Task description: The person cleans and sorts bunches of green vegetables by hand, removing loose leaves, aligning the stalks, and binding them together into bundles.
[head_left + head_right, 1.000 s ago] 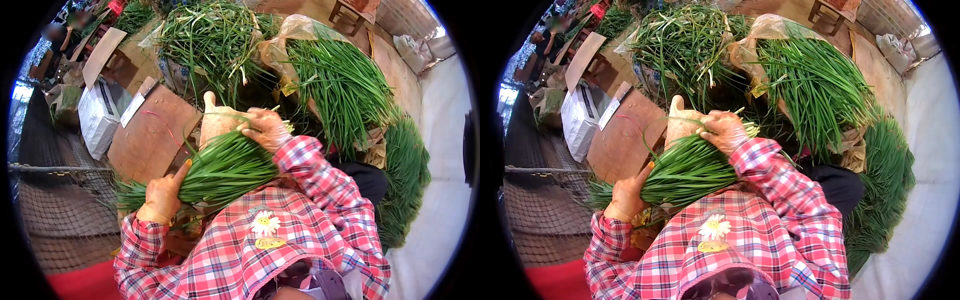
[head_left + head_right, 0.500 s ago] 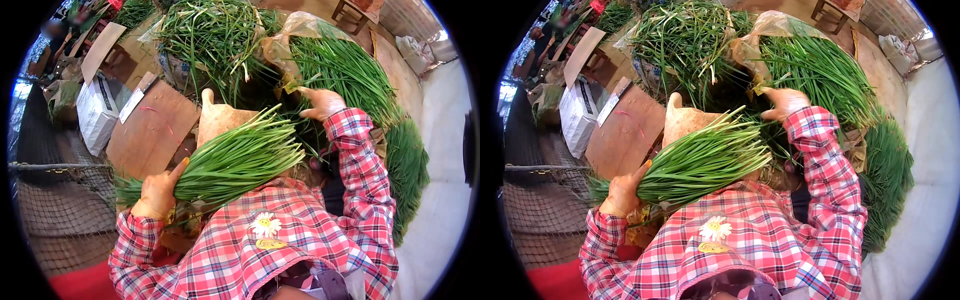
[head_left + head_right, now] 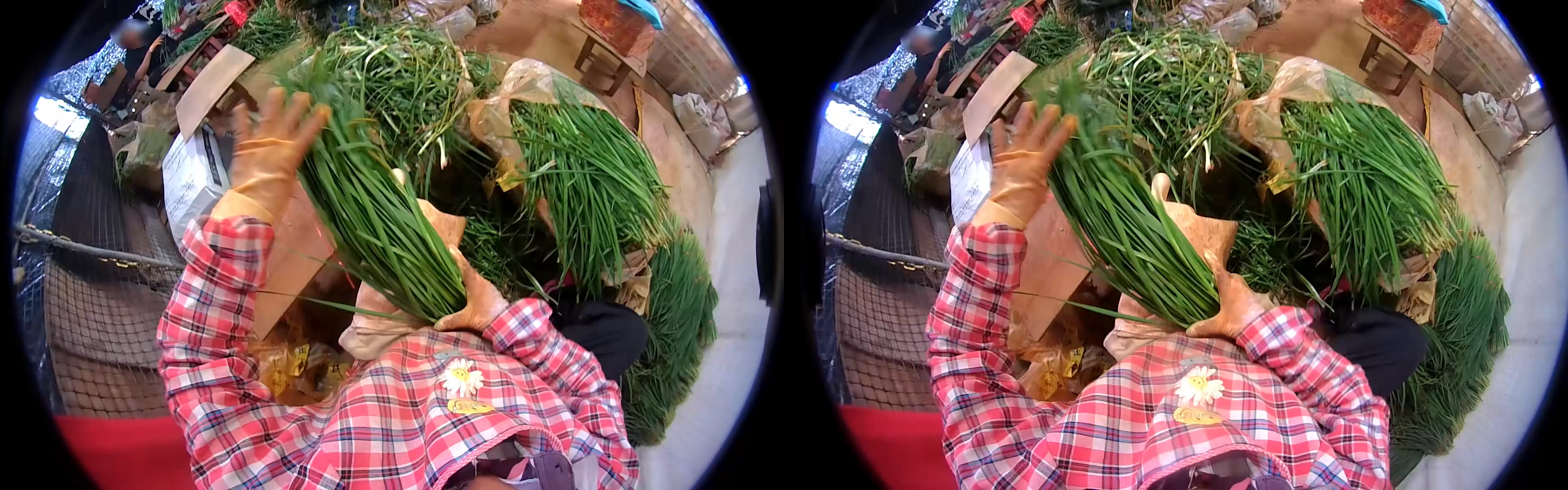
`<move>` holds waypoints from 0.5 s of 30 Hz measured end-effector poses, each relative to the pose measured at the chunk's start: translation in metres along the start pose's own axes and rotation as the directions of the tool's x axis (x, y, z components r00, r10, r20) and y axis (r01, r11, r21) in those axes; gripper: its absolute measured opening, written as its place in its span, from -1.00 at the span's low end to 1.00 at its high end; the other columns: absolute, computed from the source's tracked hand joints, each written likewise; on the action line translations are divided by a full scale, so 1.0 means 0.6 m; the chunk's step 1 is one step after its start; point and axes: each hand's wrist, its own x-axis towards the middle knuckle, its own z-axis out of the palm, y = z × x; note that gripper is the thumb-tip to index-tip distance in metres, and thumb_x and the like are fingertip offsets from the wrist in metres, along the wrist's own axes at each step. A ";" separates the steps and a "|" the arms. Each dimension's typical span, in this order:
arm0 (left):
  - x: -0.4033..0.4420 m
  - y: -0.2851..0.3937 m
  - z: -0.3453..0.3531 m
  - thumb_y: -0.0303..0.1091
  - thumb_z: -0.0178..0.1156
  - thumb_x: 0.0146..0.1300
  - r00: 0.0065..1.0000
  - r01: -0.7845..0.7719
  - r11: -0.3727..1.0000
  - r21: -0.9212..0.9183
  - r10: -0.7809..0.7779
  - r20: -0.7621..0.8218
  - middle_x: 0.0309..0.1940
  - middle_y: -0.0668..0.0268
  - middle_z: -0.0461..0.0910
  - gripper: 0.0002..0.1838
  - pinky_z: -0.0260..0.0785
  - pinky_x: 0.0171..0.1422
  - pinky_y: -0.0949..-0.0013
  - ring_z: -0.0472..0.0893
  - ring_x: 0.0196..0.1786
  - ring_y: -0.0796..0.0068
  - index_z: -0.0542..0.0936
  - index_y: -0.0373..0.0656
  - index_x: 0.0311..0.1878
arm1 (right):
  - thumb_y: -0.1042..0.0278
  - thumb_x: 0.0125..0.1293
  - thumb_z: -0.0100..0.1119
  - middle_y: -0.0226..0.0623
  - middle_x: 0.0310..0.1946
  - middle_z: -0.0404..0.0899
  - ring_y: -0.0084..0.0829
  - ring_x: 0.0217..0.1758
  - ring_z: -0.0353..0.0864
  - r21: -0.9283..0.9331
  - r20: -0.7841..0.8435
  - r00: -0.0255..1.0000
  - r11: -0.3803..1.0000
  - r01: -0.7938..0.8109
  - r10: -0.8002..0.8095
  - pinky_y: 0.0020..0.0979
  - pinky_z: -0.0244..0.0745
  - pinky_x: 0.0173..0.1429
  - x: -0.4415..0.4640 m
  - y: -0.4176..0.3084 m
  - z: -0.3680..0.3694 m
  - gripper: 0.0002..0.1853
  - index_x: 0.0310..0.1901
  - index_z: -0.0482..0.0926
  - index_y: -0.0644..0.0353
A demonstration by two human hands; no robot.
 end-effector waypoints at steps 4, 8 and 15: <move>-0.119 -0.047 0.025 -0.56 0.22 -0.04 0.859 0.510 0.821 -0.255 -0.498 0.113 0.26 0.13 0.24 -0.15 0.10 0.32 0.05 0.23 0.29 0.07 0.12 0.08 0.36 | -0.05 -0.42 0.57 0.14 0.20 0.23 0.05 0.27 0.23 0.022 -0.127 0.992 1.000 0.007 -0.004 -0.22 0.15 0.36 -0.011 0.037 0.011 0.39 0.38 -0.25 0.17; -0.433 -0.047 0.075 -0.33 0.20 0.02 0.441 0.878 0.432 -0.208 -0.559 0.702 -0.21 0.00 0.59 -0.58 0.42 -0.06 0.16 0.58 -0.15 0.05 0.52 -0.16 0.01 | -0.05 -0.44 0.58 0.09 0.19 0.24 -0.01 0.28 0.22 0.079 -0.231 0.973 0.997 0.007 0.011 -0.22 0.18 0.33 -0.024 0.008 0.007 0.37 0.37 -0.17 0.19; -0.419 0.226 0.004 -0.23 0.48 -0.24 0.653 0.723 -0.425 -0.545 0.162 0.740 0.25 0.02 0.27 0.06 0.06 0.39 0.33 0.22 0.34 0.21 0.11 -0.30 0.35 | -0.32 -0.41 0.44 0.13 -0.03 0.34 0.09 0.02 0.41 -0.333 -0.196 0.980 0.937 -0.108 0.043 -0.10 0.40 0.07 -0.048 -0.027 0.015 0.29 0.33 -0.06 0.11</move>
